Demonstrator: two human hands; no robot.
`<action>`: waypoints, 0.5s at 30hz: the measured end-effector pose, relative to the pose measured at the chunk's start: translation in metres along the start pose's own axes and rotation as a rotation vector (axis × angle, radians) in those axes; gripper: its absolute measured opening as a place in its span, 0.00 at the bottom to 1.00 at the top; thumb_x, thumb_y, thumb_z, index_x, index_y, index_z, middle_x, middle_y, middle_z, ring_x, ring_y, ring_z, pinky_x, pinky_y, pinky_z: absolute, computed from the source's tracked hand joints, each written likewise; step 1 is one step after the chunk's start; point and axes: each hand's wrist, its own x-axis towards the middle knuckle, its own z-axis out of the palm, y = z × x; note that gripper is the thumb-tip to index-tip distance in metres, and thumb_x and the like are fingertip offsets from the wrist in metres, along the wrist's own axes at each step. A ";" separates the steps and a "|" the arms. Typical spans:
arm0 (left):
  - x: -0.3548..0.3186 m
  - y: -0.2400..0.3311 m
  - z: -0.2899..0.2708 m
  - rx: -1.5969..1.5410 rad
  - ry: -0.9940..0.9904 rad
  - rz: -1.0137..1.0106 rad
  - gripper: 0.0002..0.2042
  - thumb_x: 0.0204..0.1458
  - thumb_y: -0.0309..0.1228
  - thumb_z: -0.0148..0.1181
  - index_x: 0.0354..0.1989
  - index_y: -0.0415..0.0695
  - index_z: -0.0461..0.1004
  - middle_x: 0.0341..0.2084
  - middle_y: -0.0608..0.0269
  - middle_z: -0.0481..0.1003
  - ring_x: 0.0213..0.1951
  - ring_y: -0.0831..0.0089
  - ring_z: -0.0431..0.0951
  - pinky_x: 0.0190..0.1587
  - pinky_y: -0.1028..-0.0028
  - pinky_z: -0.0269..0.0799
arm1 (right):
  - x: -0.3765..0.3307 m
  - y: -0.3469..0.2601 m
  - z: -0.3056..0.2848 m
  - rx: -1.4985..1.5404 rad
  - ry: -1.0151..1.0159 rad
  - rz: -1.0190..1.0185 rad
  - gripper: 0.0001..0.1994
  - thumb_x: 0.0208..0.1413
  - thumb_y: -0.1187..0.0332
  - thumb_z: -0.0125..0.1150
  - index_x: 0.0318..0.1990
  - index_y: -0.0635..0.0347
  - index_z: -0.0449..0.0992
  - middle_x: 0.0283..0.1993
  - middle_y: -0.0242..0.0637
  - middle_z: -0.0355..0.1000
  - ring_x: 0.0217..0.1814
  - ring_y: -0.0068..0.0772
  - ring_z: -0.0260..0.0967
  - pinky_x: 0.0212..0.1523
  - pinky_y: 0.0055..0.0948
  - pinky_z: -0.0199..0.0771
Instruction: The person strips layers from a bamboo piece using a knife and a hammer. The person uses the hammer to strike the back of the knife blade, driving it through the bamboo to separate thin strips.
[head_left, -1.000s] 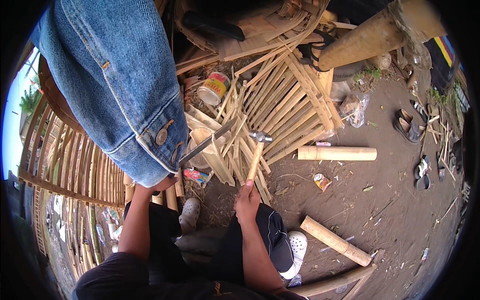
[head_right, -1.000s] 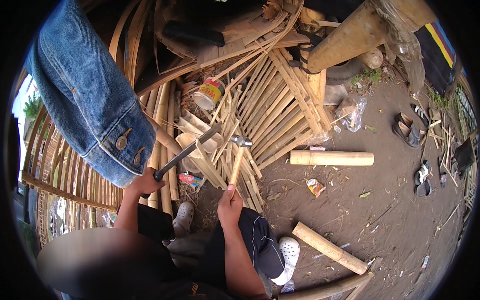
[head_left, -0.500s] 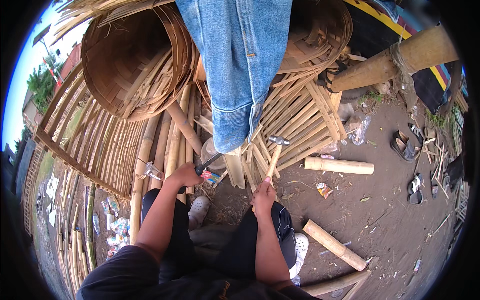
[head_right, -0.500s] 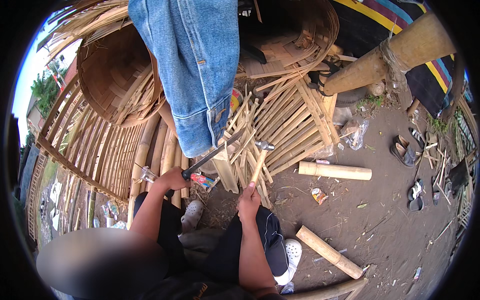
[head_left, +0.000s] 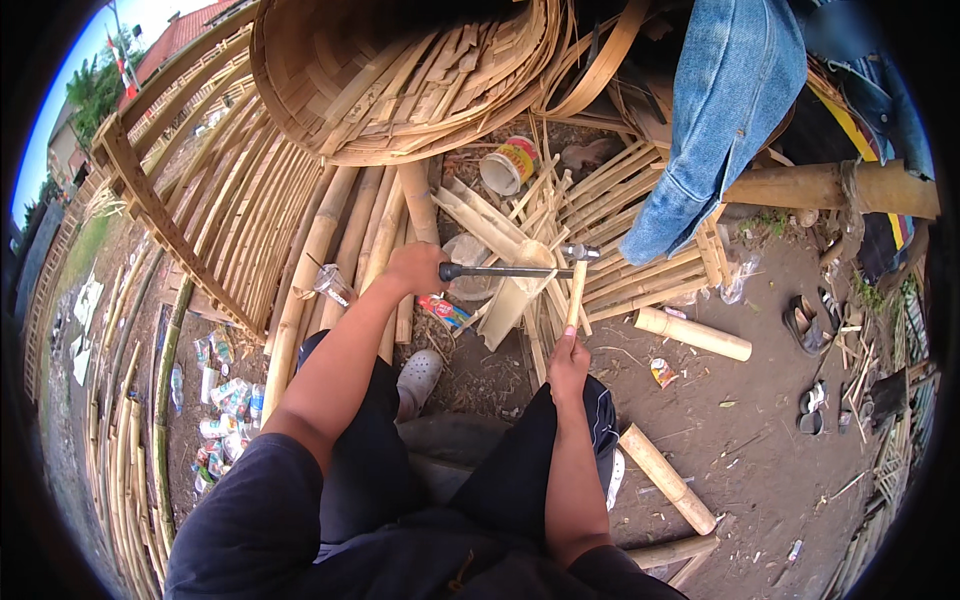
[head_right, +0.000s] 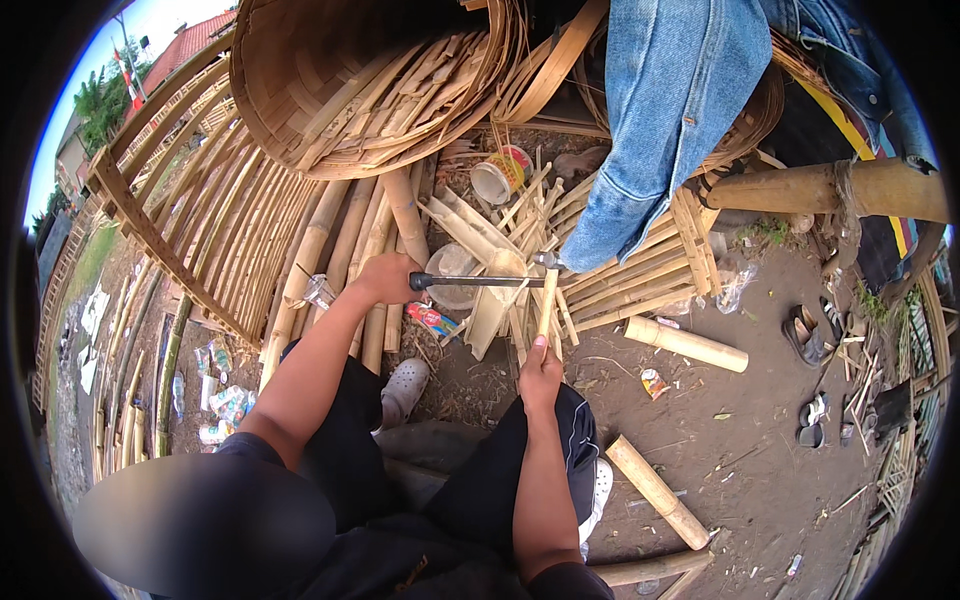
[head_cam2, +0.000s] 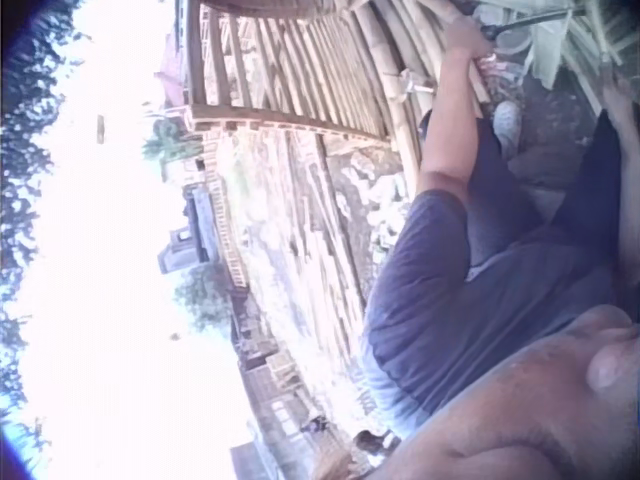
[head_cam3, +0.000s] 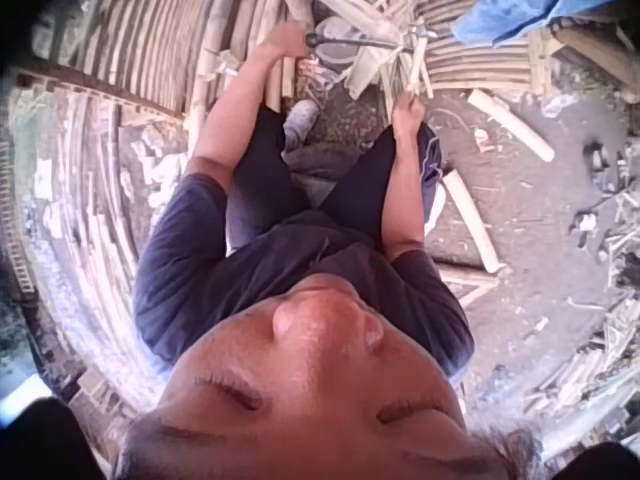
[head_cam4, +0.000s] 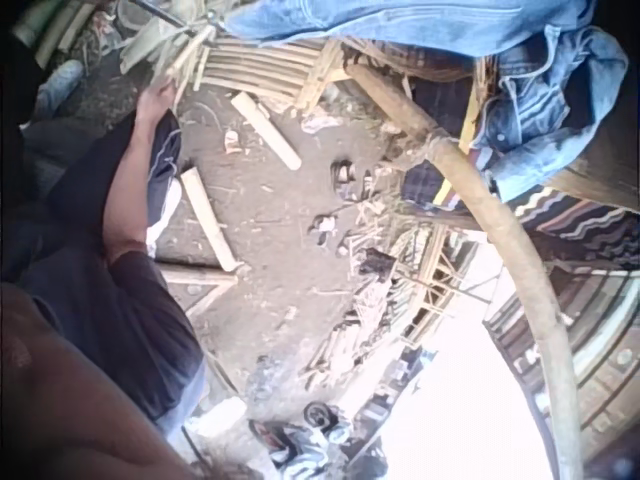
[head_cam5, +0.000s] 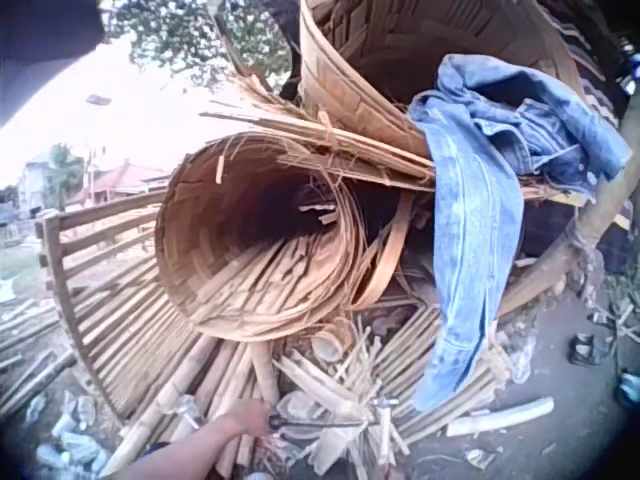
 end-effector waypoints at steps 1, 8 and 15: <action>-0.002 -0.006 -0.001 0.004 -0.018 0.005 0.12 0.37 0.43 0.65 0.27 0.50 0.80 0.26 0.54 0.78 0.34 0.54 0.79 0.38 0.59 0.74 | -0.004 -0.001 0.002 -0.078 0.018 -0.066 0.24 0.66 0.54 0.45 0.20 0.61 0.64 0.13 0.29 0.55 0.14 0.21 0.51 0.17 0.29 0.55; -0.029 0.002 0.000 -0.019 -0.136 -0.186 0.17 0.33 0.43 0.62 0.31 0.46 0.81 0.31 0.53 0.79 0.38 0.56 0.80 0.42 0.62 0.75 | -0.038 -0.047 0.004 -0.449 0.033 -0.185 0.23 0.64 0.56 0.49 0.24 0.69 0.69 0.15 0.38 0.58 0.19 0.27 0.54 0.23 0.34 0.59; -0.074 0.007 0.009 -0.172 -0.064 -0.342 0.15 0.37 0.33 0.55 0.33 0.41 0.80 0.34 0.46 0.78 0.41 0.53 0.79 0.47 0.62 0.75 | -0.061 -0.088 0.004 -0.542 0.059 -0.227 0.23 0.63 0.56 0.50 0.27 0.72 0.71 0.17 0.51 0.65 0.19 0.41 0.63 0.27 0.39 0.64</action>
